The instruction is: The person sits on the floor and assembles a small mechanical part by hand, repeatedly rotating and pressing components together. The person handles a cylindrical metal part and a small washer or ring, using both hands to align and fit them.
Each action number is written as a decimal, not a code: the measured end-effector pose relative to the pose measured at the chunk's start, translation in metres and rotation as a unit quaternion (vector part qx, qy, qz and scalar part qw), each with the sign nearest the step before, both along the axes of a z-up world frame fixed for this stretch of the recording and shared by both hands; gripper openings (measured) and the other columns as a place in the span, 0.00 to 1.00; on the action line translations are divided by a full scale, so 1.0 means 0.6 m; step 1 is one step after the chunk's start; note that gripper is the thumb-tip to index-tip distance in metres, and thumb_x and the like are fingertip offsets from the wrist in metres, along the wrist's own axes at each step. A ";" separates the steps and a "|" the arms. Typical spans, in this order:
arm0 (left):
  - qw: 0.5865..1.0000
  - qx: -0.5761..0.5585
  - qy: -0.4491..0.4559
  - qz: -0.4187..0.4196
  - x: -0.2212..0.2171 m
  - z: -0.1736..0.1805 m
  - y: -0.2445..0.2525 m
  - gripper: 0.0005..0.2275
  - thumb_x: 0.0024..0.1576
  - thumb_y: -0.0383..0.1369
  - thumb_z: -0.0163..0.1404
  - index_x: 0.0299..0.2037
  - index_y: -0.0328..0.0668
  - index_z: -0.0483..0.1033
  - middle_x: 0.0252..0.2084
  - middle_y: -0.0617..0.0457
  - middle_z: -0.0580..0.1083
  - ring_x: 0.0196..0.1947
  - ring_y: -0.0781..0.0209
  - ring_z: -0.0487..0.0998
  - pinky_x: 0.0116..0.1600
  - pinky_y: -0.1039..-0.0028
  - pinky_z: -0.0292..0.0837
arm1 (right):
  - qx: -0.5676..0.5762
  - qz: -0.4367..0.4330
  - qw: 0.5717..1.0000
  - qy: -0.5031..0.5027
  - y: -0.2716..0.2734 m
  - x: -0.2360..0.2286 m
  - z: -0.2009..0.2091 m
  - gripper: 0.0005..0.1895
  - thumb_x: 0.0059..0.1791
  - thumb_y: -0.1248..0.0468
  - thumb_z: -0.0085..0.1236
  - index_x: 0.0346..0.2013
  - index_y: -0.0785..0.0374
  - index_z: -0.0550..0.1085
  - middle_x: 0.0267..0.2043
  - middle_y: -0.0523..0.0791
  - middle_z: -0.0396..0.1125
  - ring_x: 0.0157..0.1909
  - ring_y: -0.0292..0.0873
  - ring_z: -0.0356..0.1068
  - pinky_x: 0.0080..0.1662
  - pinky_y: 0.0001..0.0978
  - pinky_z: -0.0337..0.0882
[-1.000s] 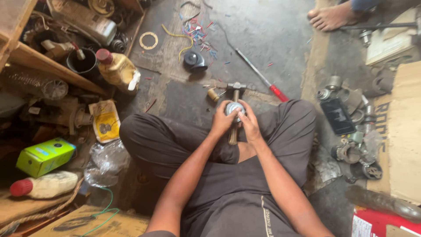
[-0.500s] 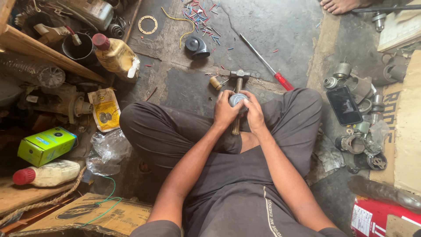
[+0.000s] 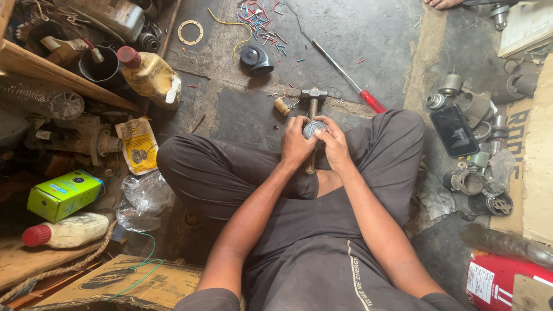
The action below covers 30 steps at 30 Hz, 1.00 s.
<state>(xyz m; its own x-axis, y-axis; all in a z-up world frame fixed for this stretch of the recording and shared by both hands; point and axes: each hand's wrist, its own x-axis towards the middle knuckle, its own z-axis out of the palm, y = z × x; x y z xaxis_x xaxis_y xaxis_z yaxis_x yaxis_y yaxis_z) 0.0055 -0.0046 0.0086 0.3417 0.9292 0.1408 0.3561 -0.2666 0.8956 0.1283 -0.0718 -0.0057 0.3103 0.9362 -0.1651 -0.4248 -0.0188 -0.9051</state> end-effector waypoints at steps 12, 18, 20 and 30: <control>1.000 -0.008 0.003 -0.012 -0.005 0.008 0.003 0.18 0.50 0.40 0.63 0.44 0.39 0.74 0.44 0.44 0.73 0.43 0.42 0.78 0.45 0.58 0.74 | -0.019 0.002 1.000 0.003 -0.002 0.002 0.009 0.22 0.53 0.63 0.46 0.61 0.67 0.69 0.45 0.41 0.70 0.41 0.31 0.67 0.39 0.21 0.65; 1.000 0.000 0.006 -0.007 -0.002 0.003 0.001 0.16 0.50 0.38 0.62 0.43 0.41 0.75 0.43 0.46 0.74 0.43 0.43 0.79 0.45 0.58 0.74 | 0.002 -0.008 1.000 0.008 -0.001 0.003 -0.002 0.22 0.51 0.69 0.52 0.60 0.69 0.69 0.45 0.43 0.70 0.45 0.32 0.69 0.47 0.23 0.69; 1.000 0.004 0.008 -0.004 -0.002 0.002 0.000 0.15 0.50 0.38 0.62 0.43 0.42 0.75 0.43 0.46 0.74 0.44 0.43 0.79 0.45 0.58 0.74 | 0.011 -0.015 1.000 0.007 -0.001 0.004 -0.008 0.21 0.51 0.71 0.53 0.59 0.70 0.70 0.47 0.44 0.71 0.48 0.33 0.70 0.52 0.23 0.69; 1.000 0.001 0.012 -0.011 -0.003 0.004 -0.003 0.16 0.50 0.38 0.62 0.44 0.43 0.75 0.44 0.47 0.73 0.44 0.43 0.78 0.44 0.58 0.74 | 0.006 -0.019 1.000 0.011 0.000 0.008 -0.016 0.20 0.51 0.72 0.55 0.59 0.70 0.70 0.48 0.44 0.72 0.48 0.34 0.71 0.52 0.24 0.69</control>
